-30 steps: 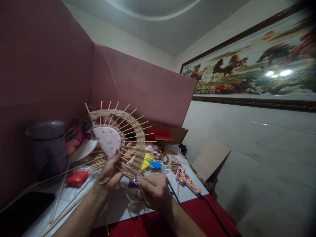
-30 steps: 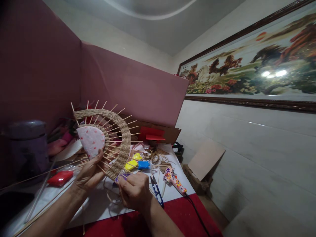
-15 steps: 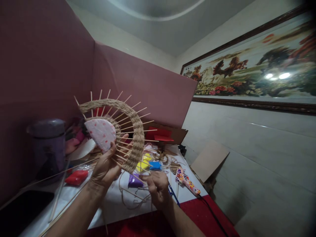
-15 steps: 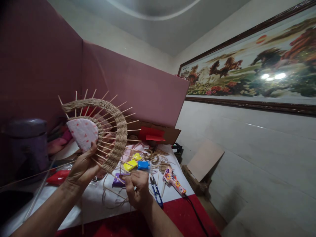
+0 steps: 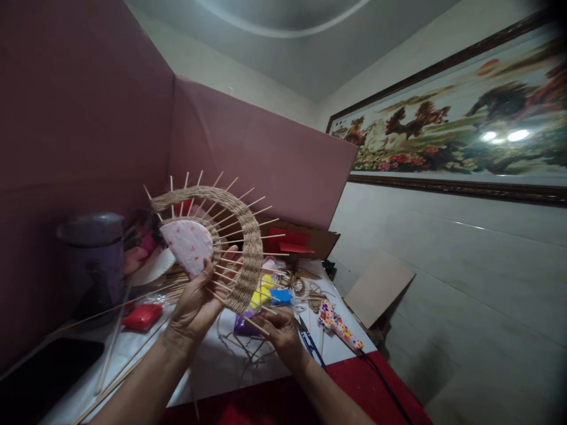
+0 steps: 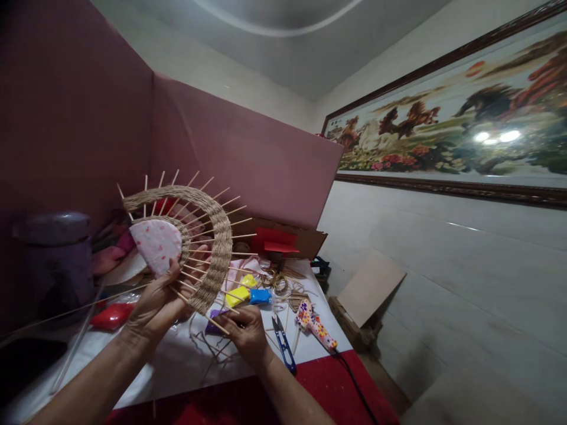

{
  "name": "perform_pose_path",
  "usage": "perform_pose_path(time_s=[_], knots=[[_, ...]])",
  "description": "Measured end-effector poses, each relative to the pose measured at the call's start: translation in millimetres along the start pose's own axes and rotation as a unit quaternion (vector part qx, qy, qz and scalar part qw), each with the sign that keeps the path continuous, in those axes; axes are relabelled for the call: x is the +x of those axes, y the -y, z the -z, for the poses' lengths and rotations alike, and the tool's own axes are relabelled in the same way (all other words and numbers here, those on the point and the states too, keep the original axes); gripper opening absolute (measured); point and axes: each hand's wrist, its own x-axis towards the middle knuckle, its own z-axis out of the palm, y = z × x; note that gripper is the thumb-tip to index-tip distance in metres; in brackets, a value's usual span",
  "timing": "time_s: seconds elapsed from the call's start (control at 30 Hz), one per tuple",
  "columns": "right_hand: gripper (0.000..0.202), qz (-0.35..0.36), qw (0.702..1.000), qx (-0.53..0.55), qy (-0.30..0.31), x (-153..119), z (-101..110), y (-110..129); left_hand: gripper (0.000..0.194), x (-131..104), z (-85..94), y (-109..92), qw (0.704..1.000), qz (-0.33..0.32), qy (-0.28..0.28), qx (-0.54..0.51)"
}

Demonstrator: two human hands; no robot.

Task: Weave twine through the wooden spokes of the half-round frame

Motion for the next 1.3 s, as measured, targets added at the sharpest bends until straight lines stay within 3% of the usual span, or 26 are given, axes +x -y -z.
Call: perform_pose_path(time_s=[0.23, 0.43, 0.57, 0.73, 0.97, 1.17, 1.3], knots=[[0.033, -0.092, 0.988, 0.1, 0.069, -1, -3, -3, 0.045, -3, 1.9, 8, 0.999, 0.025, -0.007, 0.019], [0.037, -0.064, 0.992, 0.09, 0.066, 3, -2, 1, 0.047, -2, 8.0, 11, 0.997, 0.063, 0.035, 0.036], [0.039, -0.071, 0.991, 0.068, 0.086, 1, 3, 2, 0.051, -2, 9.3, 12, 0.992, 0.099, 0.033, 0.068], [0.042, 0.033, 0.993, -0.055, 0.099, 0, 7, 2, 0.053, -1, 12.8, 11, 0.99, 0.121, 0.037, 0.062], [0.044, 0.208, 0.957, -0.165, 0.118, 3, 9, 9, 0.054, -4, 9.7, 15, 0.987, 0.135, 0.022, 0.082], [0.036, 0.223, 0.952, -0.174, 0.111, 2, 8, 12, 0.053, -3, 11.8, 15, 0.988, 0.132, 0.015, 0.085], [0.04, 0.167, 0.968, -0.136, 0.132, 3, 8, 9, 0.053, -2, 13.1, 15, 0.988, 0.126, 0.017, 0.085]])
